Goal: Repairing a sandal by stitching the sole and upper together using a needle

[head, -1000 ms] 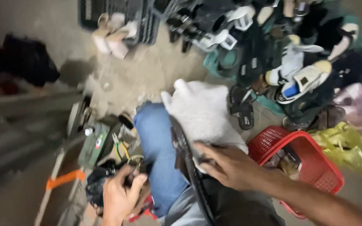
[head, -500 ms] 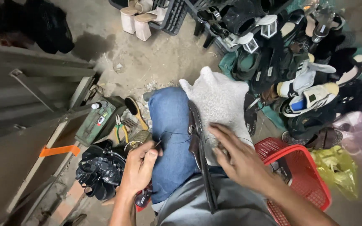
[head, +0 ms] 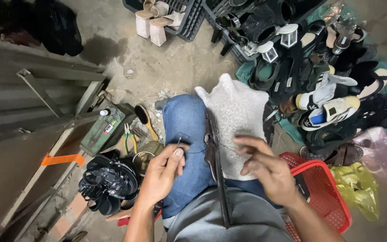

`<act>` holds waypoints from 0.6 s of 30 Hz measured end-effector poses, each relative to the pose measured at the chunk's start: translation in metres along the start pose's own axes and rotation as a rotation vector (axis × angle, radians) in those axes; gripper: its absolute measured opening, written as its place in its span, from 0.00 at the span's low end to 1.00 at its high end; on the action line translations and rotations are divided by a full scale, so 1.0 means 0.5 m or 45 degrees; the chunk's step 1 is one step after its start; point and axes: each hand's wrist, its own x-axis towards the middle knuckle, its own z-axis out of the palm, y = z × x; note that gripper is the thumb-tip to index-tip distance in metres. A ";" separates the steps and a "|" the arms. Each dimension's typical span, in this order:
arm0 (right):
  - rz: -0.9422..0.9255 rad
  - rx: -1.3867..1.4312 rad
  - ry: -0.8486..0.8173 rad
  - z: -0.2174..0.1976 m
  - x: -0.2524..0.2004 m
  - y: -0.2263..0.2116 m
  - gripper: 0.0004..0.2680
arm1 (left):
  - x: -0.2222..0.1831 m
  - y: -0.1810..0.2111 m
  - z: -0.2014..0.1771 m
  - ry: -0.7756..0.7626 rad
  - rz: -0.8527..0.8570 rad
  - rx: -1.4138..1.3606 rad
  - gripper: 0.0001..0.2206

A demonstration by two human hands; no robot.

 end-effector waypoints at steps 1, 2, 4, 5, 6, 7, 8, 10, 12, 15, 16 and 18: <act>-0.040 0.381 -0.015 0.004 0.011 0.001 0.13 | 0.001 0.003 0.005 -0.008 -0.001 0.054 0.16; -0.077 0.763 -0.031 0.008 0.023 0.003 0.16 | 0.003 0.005 0.010 -0.016 -0.002 0.107 0.15; 0.019 0.843 0.005 0.029 0.020 0.036 0.15 | 0.002 0.006 0.009 -0.009 -0.023 0.248 0.14; 0.111 0.920 0.040 0.037 0.021 0.052 0.17 | 0.003 0.007 0.009 0.000 -0.041 0.390 0.15; 0.111 0.918 0.035 0.036 -0.012 0.048 0.17 | 0.001 0.009 0.007 0.004 -0.041 0.386 0.15; 0.368 0.704 -0.061 0.033 -0.045 0.044 0.17 | 0.001 0.011 0.006 -0.003 -0.080 0.391 0.16; 0.619 0.482 -0.156 0.031 -0.079 0.040 0.19 | 0.001 0.011 0.004 -0.011 -0.119 0.396 0.17; 0.623 0.275 -0.177 0.012 -0.110 0.013 0.17 | 0.010 0.007 0.009 -0.033 -0.121 0.312 0.16; 0.628 0.077 -0.178 0.009 -0.112 -0.040 0.16 | 0.014 0.005 0.013 -0.074 -0.120 0.241 0.16; 0.608 -0.265 -0.425 0.021 -0.059 -0.123 0.40 | 0.025 0.024 0.025 -0.167 -0.026 -0.071 0.18; 0.662 -0.469 -0.673 0.033 -0.044 -0.130 0.43 | 0.025 0.035 0.027 -0.098 0.014 -0.084 0.17; 0.709 -0.680 -0.919 0.042 -0.044 -0.124 0.49 | 0.025 0.047 0.026 -0.027 0.060 -0.100 0.16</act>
